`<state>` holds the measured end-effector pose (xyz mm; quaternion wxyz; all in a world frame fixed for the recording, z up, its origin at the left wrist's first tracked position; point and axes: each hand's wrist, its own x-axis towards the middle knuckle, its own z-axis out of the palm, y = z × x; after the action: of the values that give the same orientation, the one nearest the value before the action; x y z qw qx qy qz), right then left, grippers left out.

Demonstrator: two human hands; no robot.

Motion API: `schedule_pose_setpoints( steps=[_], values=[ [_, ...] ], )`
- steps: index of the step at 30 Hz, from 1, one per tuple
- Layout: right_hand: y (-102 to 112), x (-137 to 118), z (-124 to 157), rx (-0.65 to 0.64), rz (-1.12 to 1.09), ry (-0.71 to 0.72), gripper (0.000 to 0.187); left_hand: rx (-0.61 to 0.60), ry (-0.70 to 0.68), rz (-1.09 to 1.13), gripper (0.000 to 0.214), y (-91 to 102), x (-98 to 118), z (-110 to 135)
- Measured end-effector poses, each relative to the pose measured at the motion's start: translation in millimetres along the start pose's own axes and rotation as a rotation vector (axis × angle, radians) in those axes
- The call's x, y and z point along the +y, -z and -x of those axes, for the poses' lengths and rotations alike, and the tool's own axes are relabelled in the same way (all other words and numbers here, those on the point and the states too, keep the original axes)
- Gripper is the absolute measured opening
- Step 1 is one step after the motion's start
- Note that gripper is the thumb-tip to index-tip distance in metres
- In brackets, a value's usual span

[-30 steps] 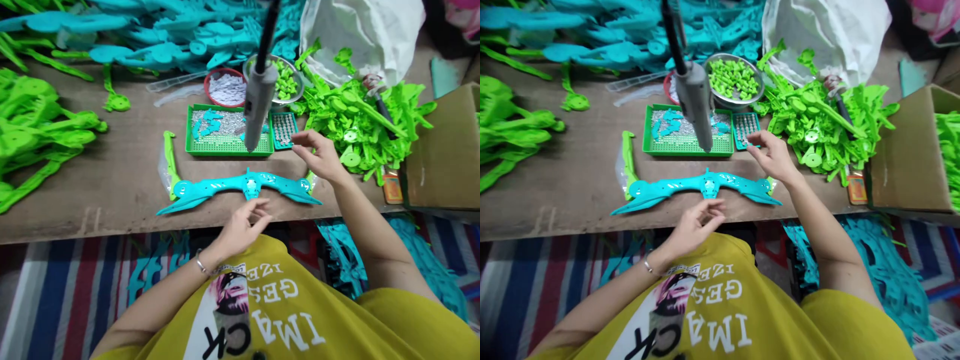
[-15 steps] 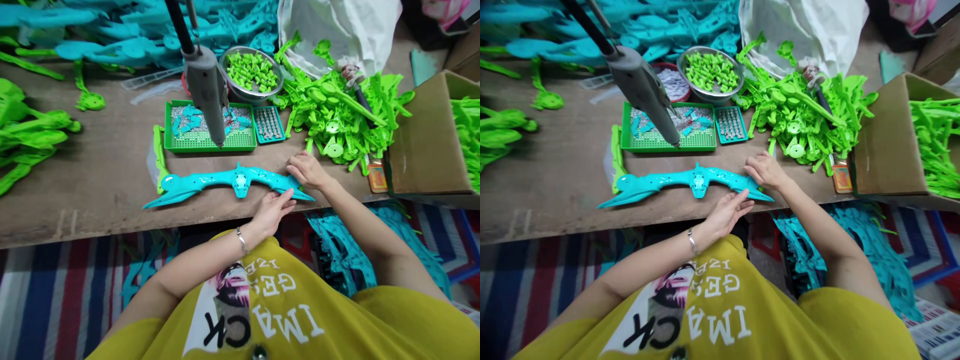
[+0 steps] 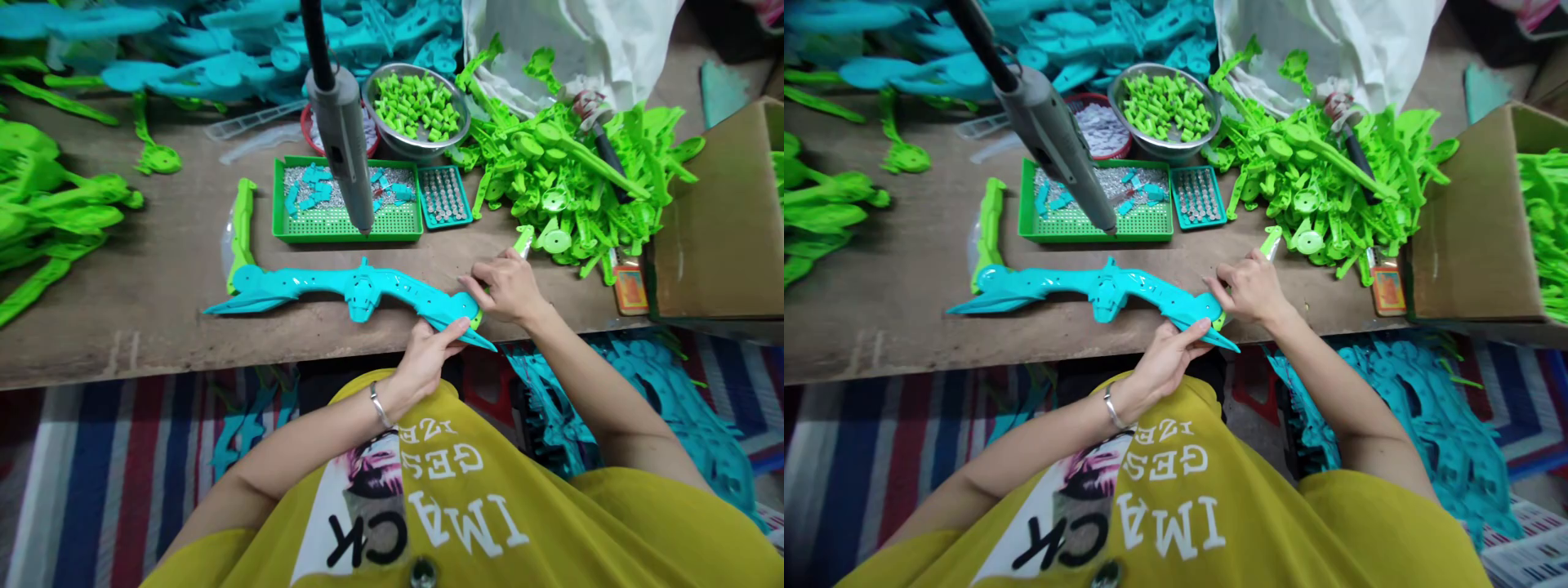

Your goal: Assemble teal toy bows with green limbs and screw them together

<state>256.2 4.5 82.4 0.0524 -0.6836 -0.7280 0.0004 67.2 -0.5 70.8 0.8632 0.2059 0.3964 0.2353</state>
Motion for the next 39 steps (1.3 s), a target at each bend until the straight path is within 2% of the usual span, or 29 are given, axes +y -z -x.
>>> schedule_pose_setpoints(
  steps=[6,9,11,20,27,30,35,39],
  values=[
    [3.7,-18.5,8.4,0.023,0.070,-0.209,0.039,0.008,0.034,-0.015,0.040,-1.4,0.9,2.9],
    [1.1,-26.5,12.3,0.049,0.092,-0.359,0.037,0.030,0.013,-0.029,0.044,1.0,0.0,1.5],
    [-2.0,-30.0,13.5,0.068,0.108,-0.410,0.037,0.039,0.012,-0.053,0.047,4.0,-0.2,-0.9],
    [-5.2,-23.4,10.8,0.066,0.087,-0.318,0.035,0.029,0.043,-0.114,0.042,11.8,1.4,-7.1],
    [-12.3,-33.5,14.6,0.180,0.100,-0.400,0.033,0.068,0.019,-0.042,0.045,8.8,-0.4,-3.4],
    [-15.7,-30.9,15.0,0.221,0.076,-0.359,0.032,0.065,0.026,-0.034,0.046,8.1,-3.0,-2.8],
    [-16.4,-11.1,5.7,0.150,-0.006,-0.207,0.033,0.023,0.038,-0.032,0.043,6.2,-5.1,-4.4],
    [-13.8,-6.2,-2.3,0.056,-0.015,-0.182,0.037,-0.026,0.083,0.012,0.049,5.5,0.0,-6.5]
  ],
)
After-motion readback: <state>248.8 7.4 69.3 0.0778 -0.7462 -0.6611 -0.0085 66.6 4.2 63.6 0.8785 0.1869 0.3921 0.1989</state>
